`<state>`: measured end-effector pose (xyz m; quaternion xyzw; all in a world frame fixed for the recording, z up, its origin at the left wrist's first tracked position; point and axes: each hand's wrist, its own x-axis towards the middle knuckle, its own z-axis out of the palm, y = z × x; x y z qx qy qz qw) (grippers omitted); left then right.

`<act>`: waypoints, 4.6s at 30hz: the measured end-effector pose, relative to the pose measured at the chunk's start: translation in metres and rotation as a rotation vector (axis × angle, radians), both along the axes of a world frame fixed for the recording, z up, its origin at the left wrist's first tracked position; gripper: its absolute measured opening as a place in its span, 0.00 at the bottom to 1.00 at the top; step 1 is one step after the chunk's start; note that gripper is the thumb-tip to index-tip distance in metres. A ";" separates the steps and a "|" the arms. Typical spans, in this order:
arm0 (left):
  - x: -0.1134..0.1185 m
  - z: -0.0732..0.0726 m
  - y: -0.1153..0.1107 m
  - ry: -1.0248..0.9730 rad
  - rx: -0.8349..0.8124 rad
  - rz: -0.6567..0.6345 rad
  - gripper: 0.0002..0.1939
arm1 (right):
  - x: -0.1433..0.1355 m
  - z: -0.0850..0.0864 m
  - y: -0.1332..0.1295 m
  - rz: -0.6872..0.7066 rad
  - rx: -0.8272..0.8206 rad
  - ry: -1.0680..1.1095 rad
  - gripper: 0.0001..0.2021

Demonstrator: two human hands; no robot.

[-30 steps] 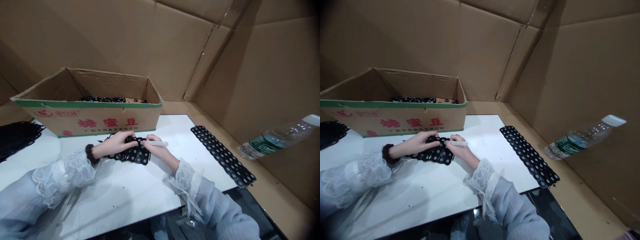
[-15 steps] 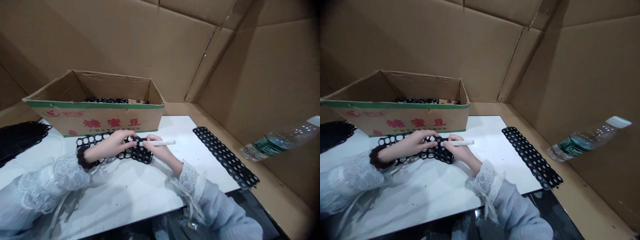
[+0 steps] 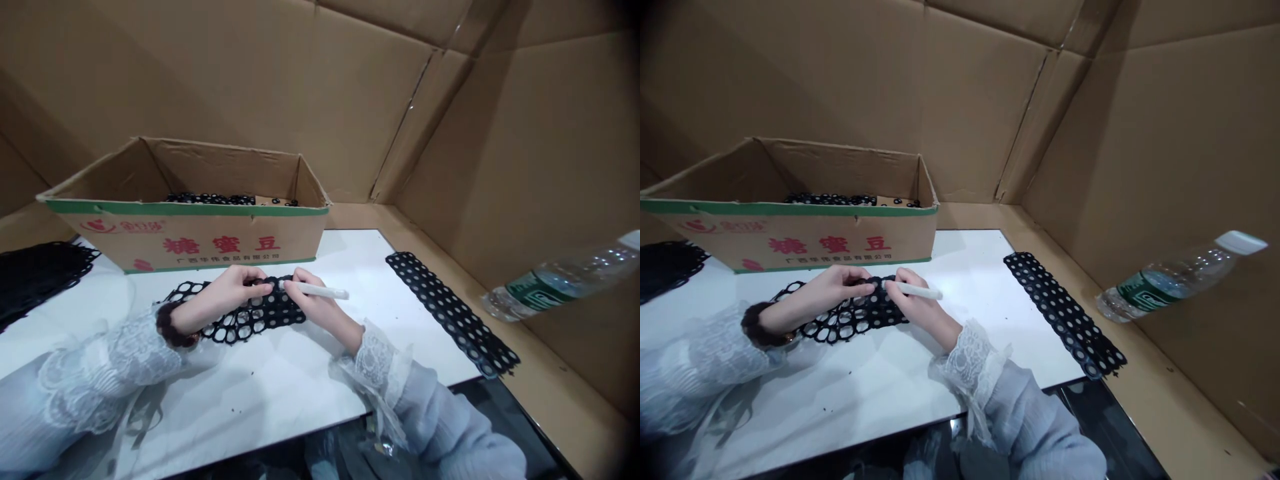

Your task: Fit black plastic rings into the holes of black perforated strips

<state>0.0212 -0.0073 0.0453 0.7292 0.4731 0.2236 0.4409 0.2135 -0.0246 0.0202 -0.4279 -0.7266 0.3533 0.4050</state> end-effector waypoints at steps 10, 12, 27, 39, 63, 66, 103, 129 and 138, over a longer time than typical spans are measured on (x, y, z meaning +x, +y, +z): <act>0.004 -0.002 -0.007 -0.069 -0.002 0.029 0.18 | -0.008 -0.006 0.004 -0.136 0.129 -0.073 0.14; 0.005 -0.003 -0.006 0.008 0.100 0.064 0.19 | -0.008 -0.004 0.003 -0.106 0.121 -0.049 0.15; -0.017 0.022 -0.001 0.458 1.003 0.439 0.12 | 0.001 -0.016 0.010 -0.127 -0.085 0.051 0.15; -0.043 0.084 0.042 0.610 1.107 0.390 0.26 | 0.007 -0.006 0.012 0.040 -0.123 0.171 0.17; 0.006 0.010 0.000 0.035 0.096 0.049 0.18 | 0.010 0.000 0.010 0.063 -0.126 0.215 0.16; 0.008 0.011 -0.003 0.049 0.088 0.052 0.19 | 0.008 -0.001 0.009 0.065 -0.095 0.222 0.15; 0.004 -0.005 -0.005 0.098 0.416 0.121 0.16 | 0.002 0.005 -0.003 0.047 -0.108 0.172 0.14; 0.002 0.028 -0.003 0.314 0.734 -0.113 0.17 | 0.004 0.004 -0.002 0.089 -0.103 0.263 0.16; 0.011 0.016 -0.007 0.025 0.135 0.151 0.16 | 0.001 0.001 -0.002 -0.033 -0.100 0.304 0.17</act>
